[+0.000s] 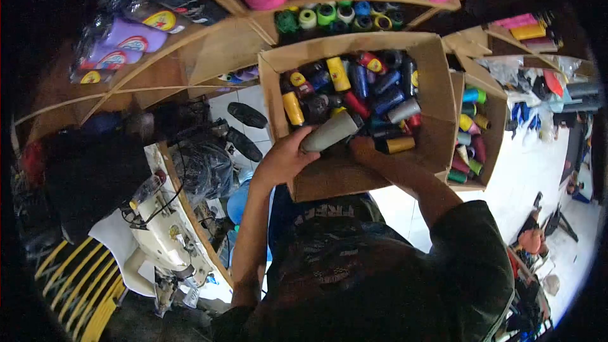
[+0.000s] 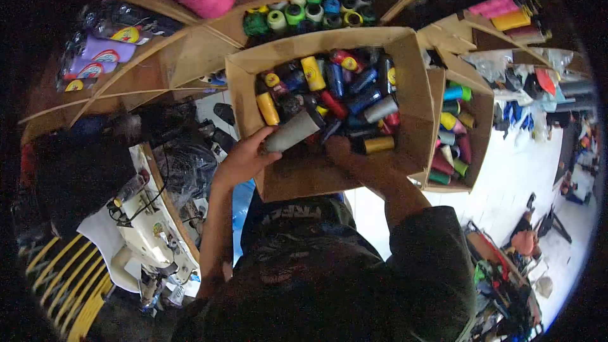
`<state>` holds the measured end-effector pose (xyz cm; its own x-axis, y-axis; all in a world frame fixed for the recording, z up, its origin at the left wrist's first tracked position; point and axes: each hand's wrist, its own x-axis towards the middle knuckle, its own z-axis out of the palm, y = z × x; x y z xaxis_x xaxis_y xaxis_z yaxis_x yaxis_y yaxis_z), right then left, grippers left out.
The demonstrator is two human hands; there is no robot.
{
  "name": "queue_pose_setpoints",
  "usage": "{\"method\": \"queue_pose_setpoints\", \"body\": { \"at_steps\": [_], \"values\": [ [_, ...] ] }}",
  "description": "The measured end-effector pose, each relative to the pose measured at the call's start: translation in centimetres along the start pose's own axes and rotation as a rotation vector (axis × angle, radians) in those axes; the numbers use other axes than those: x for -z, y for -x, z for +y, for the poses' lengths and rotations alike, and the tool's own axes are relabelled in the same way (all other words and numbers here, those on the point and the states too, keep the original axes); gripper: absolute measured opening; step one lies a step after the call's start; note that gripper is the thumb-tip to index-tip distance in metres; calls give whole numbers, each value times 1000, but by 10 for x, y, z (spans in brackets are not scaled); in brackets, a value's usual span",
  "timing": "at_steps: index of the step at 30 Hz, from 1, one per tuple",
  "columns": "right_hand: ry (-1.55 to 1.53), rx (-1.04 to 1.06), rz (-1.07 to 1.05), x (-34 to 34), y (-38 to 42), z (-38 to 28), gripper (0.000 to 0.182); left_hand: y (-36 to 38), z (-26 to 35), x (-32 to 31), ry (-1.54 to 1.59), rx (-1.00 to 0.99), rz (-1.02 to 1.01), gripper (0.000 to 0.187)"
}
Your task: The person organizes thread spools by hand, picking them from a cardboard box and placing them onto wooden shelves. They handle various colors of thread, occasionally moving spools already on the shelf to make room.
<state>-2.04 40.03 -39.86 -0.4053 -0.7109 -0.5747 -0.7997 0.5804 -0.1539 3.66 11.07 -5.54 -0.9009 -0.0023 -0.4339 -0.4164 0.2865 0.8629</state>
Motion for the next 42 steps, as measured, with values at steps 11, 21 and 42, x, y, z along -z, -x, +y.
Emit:
{"method": "queue_pose_setpoints", "body": {
  "at_steps": [11,21,42],
  "values": [
    [-390,-264,-93,86,26,-15,47,9,33,43,149,-70,563,43],
    [-653,-180,202,299,64,-3,44,-103,69,64,-418,-423,758,43],
    [-224,-33,762,429,-87,19,40,-189,32,79,-701,19,504,32]
  ]
}}
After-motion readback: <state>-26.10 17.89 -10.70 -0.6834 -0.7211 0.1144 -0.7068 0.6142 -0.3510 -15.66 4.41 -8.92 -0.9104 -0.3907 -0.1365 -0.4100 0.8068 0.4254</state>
